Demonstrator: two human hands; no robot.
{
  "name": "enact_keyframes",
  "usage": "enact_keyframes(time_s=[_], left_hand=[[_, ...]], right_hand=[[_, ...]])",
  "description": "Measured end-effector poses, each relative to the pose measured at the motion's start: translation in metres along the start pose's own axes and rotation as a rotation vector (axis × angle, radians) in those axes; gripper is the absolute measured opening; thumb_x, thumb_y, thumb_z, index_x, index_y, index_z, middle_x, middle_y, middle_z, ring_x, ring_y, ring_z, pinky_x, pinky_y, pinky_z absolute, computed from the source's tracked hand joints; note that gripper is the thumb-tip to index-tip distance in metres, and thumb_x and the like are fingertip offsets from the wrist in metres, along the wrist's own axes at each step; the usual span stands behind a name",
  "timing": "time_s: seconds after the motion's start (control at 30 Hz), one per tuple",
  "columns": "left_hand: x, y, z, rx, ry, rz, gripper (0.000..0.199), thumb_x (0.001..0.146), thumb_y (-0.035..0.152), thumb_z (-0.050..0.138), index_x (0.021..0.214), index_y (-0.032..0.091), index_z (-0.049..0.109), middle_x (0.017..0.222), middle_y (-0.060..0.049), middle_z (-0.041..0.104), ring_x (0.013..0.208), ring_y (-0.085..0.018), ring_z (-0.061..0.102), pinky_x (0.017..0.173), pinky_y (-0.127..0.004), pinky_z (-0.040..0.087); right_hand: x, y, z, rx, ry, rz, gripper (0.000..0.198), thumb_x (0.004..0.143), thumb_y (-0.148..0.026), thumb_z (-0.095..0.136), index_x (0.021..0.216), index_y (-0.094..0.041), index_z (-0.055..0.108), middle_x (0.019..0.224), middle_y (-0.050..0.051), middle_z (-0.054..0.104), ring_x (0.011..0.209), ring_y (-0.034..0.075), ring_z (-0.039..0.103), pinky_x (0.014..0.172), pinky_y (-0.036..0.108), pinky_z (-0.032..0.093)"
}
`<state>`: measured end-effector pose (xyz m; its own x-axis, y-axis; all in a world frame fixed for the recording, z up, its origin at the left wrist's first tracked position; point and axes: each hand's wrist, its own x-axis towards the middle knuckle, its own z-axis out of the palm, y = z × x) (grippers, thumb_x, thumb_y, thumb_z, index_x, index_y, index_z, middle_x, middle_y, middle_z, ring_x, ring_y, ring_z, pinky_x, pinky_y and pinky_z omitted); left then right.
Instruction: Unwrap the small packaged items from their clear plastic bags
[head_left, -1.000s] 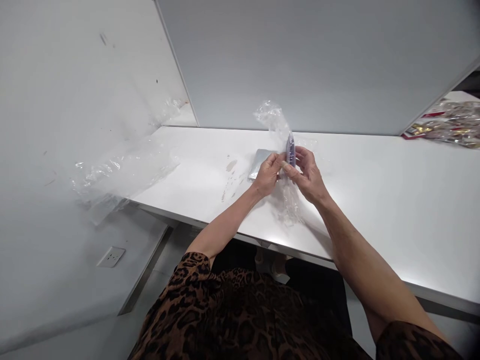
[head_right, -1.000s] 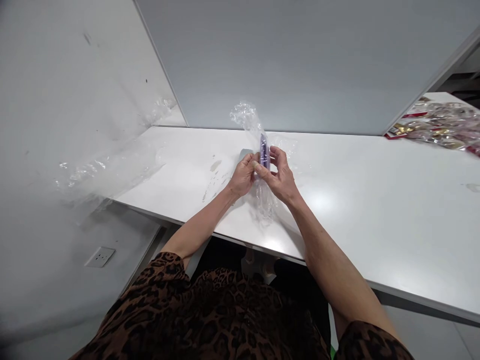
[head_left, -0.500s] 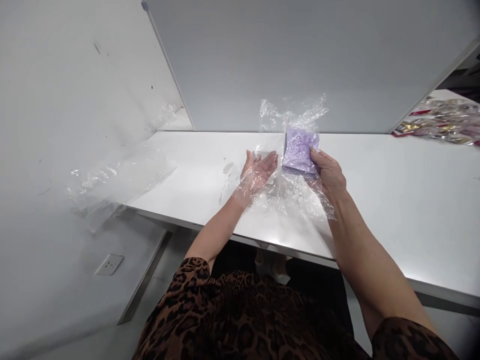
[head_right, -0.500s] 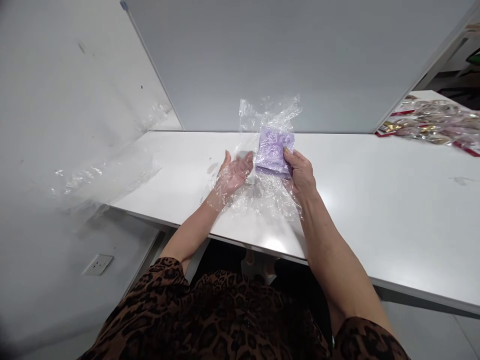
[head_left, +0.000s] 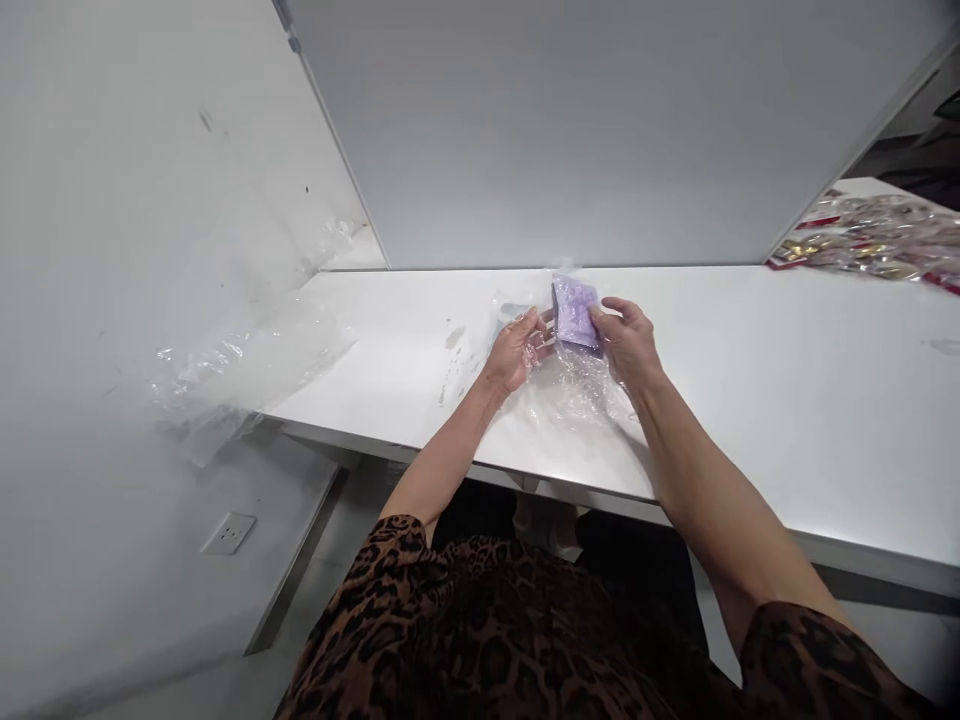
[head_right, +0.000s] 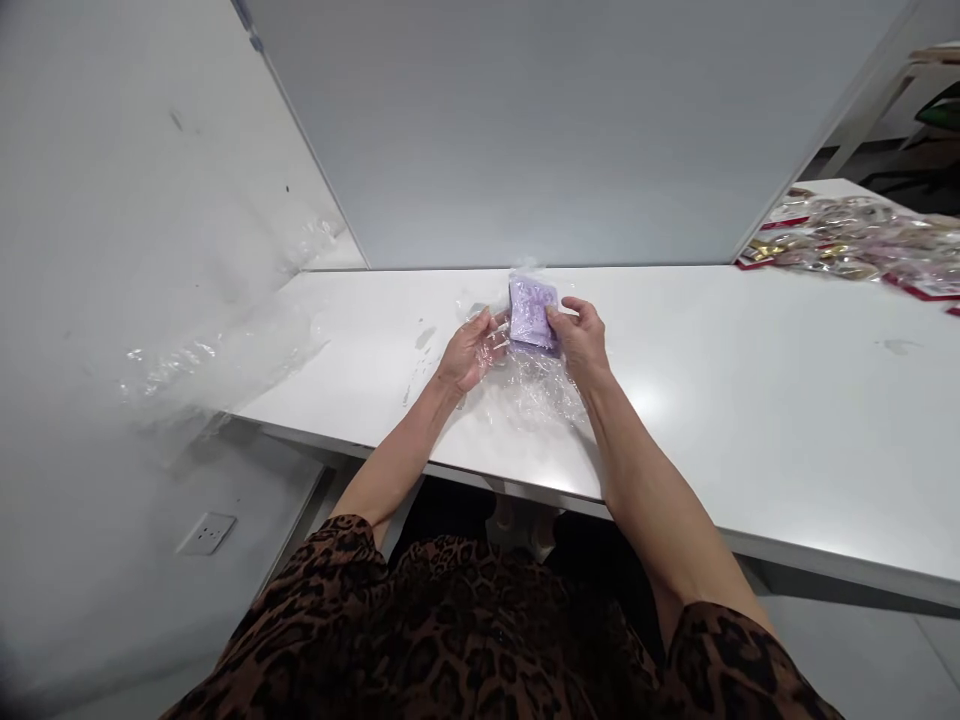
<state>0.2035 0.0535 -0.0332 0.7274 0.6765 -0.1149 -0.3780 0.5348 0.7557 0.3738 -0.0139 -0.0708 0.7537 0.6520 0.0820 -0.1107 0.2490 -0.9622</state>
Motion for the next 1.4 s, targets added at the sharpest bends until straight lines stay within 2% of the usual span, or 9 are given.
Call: enact_keyframes(time_s=[0.17, 0.3, 0.47, 0.6, 0.87, 1.07, 1.17, 1.3, 1.4], left_hand=[[-0.029, -0.011, -0.002, -0.106, 0.002, 0.048, 0.038, 0.095, 0.037, 0.074, 0.068, 0.017, 0.056, 0.127, -0.009, 0.078, 0.141, -0.03, 0.063, 0.123, -0.051, 0.044], [-0.041, -0.023, -0.009, -0.095, -0.014, 0.049, 0.032, 0.099, 0.037, 0.067, 0.073, 0.018, 0.063, 0.125, -0.011, 0.079, 0.143, -0.03, 0.062, 0.125, -0.05, 0.043], [-0.044, -0.026, -0.018, -0.14, -0.008, 0.028, 0.032, 0.097, 0.047, 0.067, 0.084, 0.018, 0.071, 0.115, -0.012, 0.08, 0.133, -0.031, 0.069, 0.116, -0.046, 0.053], [-0.047, -0.022, -0.028, -0.153, 0.102, 0.113, 0.014, 0.087, 0.024, 0.078, 0.082, 0.017, 0.066, 0.113, -0.008, 0.08, 0.127, -0.029, 0.073, 0.112, -0.045, 0.056], [-0.045, -0.023, -0.042, -0.176, 0.266, 0.092, 0.031, 0.074, -0.005, 0.063, 0.068, 0.018, 0.043, 0.112, -0.009, 0.078, 0.127, -0.026, 0.073, 0.109, -0.039, 0.058], [-0.044, -0.03, -0.04, -0.046, 0.281, 0.077, 0.034, 0.075, -0.003, 0.064, 0.072, 0.02, 0.04, 0.099, -0.007, 0.079, 0.101, -0.022, 0.08, 0.095, -0.037, 0.063], [-0.045, -0.03, -0.04, -0.019, 0.245, 0.093, 0.035, 0.075, -0.003, 0.066, 0.074, 0.021, 0.039, 0.099, -0.006, 0.08, 0.092, -0.02, 0.08, 0.092, -0.037, 0.063], [-0.048, -0.028, -0.038, -0.023, 0.225, 0.126, 0.039, 0.076, -0.001, 0.069, 0.075, 0.021, 0.036, 0.104, -0.005, 0.08, 0.094, -0.021, 0.081, 0.094, -0.038, 0.062], [-0.049, -0.027, -0.037, -0.033, 0.24, 0.143, 0.041, 0.076, 0.001, 0.07, 0.076, 0.021, 0.035, 0.111, -0.006, 0.08, 0.099, -0.024, 0.082, 0.096, -0.039, 0.061]], right_hand=[[-0.036, -0.004, 0.015, -0.269, -0.113, -0.231, 0.055, 0.082, -0.074, 0.07, 0.101, -0.023, 0.069, 0.11, 0.008, 0.068, 0.109, 0.026, 0.064, 0.092, 0.042, 0.057], [-0.062, -0.006, 0.013, -0.129, -0.265, -0.114, 0.059, 0.074, -0.072, 0.082, 0.105, -0.023, 0.071, 0.101, 0.002, 0.071, 0.094, 0.02, 0.066, 0.08, 0.033, 0.057], [-0.062, 0.0, 0.003, 0.043, -0.123, 0.148, 0.048, 0.054, -0.042, 0.098, 0.083, -0.019, 0.068, 0.073, -0.002, 0.064, 0.065, 0.013, 0.058, 0.059, 0.025, 0.054], [-0.058, -0.003, -0.008, 0.07, -0.01, 0.238, 0.038, 0.059, -0.03, 0.097, 0.077, -0.021, 0.065, 0.07, -0.001, 0.065, 0.062, 0.016, 0.062, 0.053, 0.028, 0.059], [-0.084, -0.007, -0.064, 0.116, 0.152, 0.336, 0.032, 0.065, -0.018, 0.088, 0.094, -0.019, 0.073, 0.083, 0.002, 0.072, 0.072, 0.015, 0.067, 0.063, 0.026, 0.063], [-0.113, -0.013, -0.088, -0.437, 0.178, -0.119, 0.045, 0.077, -0.047, 0.085, 0.113, -0.024, 0.069, 0.123, 0.011, 0.07, 0.113, 0.03, 0.068, 0.102, 0.055, 0.059], [-0.129, -0.022, -0.069, -0.77, 0.002, -0.302, 0.062, 0.089, -0.063, 0.07, 0.136, -0.022, 0.063, 0.149, 0.018, 0.058, 0.139, 0.04, 0.053, 0.113, 0.07, 0.047], [-0.137, -0.02, -0.032, -1.183, -0.286, -0.295, 0.081, 0.09, -0.052, 0.067, 0.159, -0.017, 0.042, 0.16, 0.025, 0.046, 0.147, 0.05, 0.042, 0.113, 0.077, 0.04], [-0.134, -0.013, -0.018, -1.359, -0.339, -0.25, 0.082, 0.09, -0.042, 0.061, 0.163, -0.014, 0.034, 0.16, 0.029, 0.044, 0.145, 0.053, 0.043, 0.109, 0.075, 0.044]])
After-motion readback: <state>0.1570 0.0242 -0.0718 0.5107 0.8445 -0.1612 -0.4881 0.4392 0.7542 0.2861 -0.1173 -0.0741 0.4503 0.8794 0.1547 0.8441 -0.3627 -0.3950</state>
